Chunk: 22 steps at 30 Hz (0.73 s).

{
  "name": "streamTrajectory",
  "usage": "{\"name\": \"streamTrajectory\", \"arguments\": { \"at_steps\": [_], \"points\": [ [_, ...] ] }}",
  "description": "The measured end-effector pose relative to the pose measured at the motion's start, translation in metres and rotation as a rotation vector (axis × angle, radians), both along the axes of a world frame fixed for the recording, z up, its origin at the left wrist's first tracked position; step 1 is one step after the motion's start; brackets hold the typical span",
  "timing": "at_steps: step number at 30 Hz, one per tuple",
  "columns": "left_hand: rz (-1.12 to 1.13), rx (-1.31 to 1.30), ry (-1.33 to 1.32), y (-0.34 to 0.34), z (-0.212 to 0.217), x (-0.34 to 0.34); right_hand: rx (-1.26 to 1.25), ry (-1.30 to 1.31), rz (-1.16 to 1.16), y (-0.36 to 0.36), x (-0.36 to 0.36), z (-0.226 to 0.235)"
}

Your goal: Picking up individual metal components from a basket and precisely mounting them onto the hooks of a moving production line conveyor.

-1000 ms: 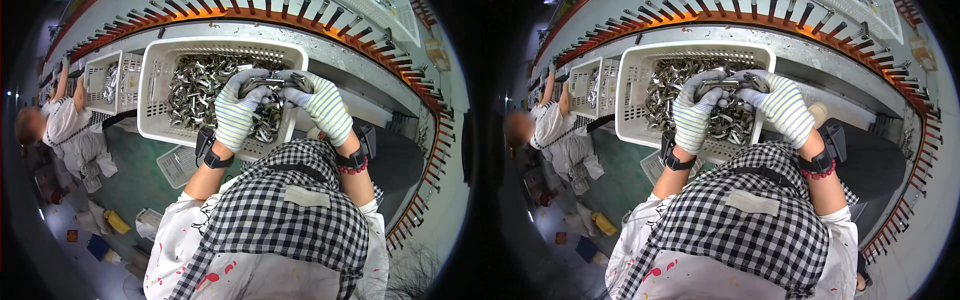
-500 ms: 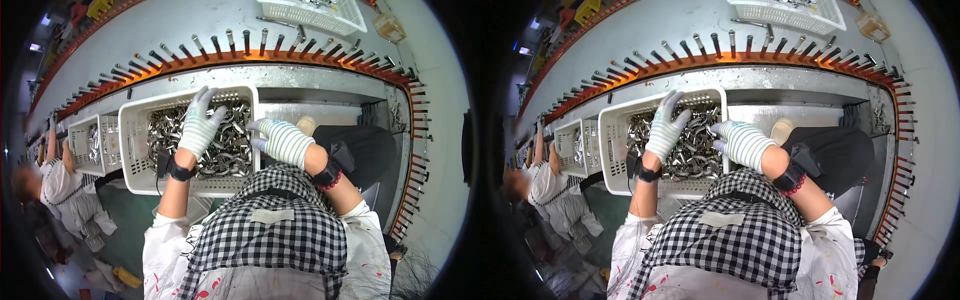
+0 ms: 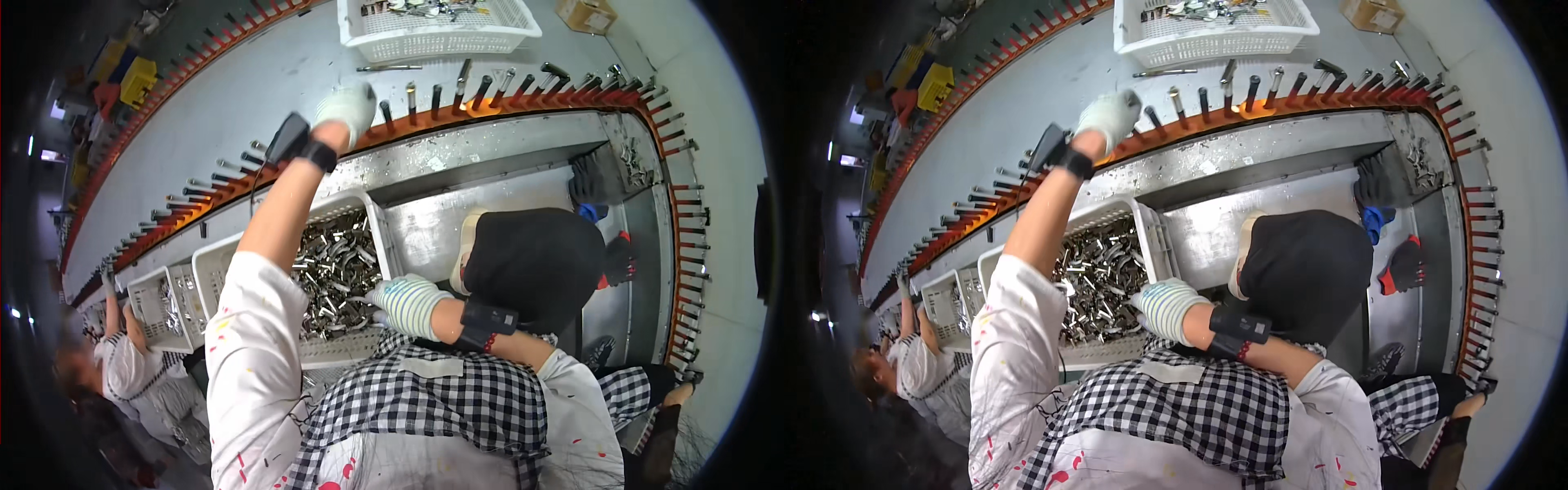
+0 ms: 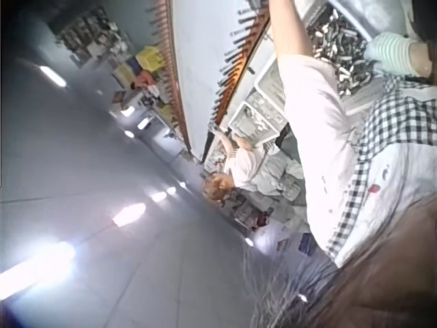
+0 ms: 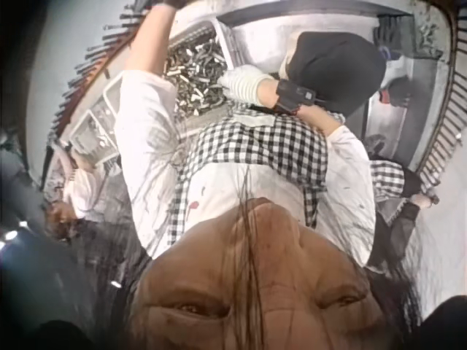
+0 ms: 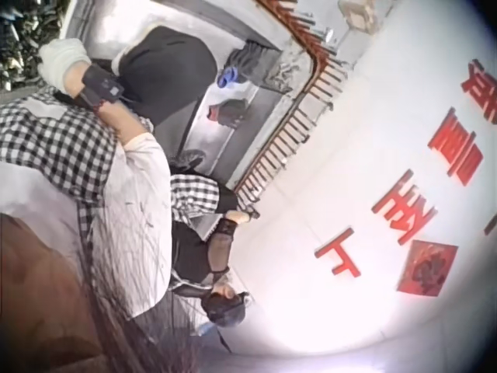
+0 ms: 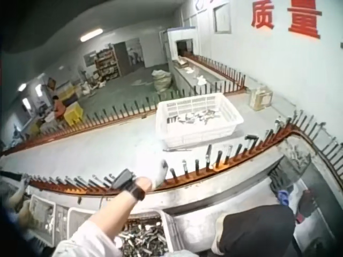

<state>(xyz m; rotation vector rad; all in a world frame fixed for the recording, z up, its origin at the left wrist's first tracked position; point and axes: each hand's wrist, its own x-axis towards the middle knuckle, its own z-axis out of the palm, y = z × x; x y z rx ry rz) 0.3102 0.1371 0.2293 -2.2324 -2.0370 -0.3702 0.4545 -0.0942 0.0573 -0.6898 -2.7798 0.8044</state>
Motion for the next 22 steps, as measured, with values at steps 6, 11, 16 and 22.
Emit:
{"name": "streamTrajectory", "arguments": {
  "at_steps": [6, 11, 16, 22],
  "points": [
    [-0.333, 0.379, 0.031, -0.052, -0.016, 0.058, 0.060, 0.071, -0.054, 0.006, -0.006, -0.017],
    [-0.193, -0.059, -0.461, 0.029, -0.008, 0.074, 0.023, 0.029, -0.012, 0.012, -0.008, -0.012],
    [-0.208, 0.240, 0.133, 0.009, -0.018, 0.067, 0.058, 0.012, -0.016, 0.017, -0.008, -0.014],
    [-0.478, 0.426, 0.224, -0.076, -0.048, 0.057, 0.022, -0.021, 0.023, 0.024, -0.013, -0.019]
  ]
}}
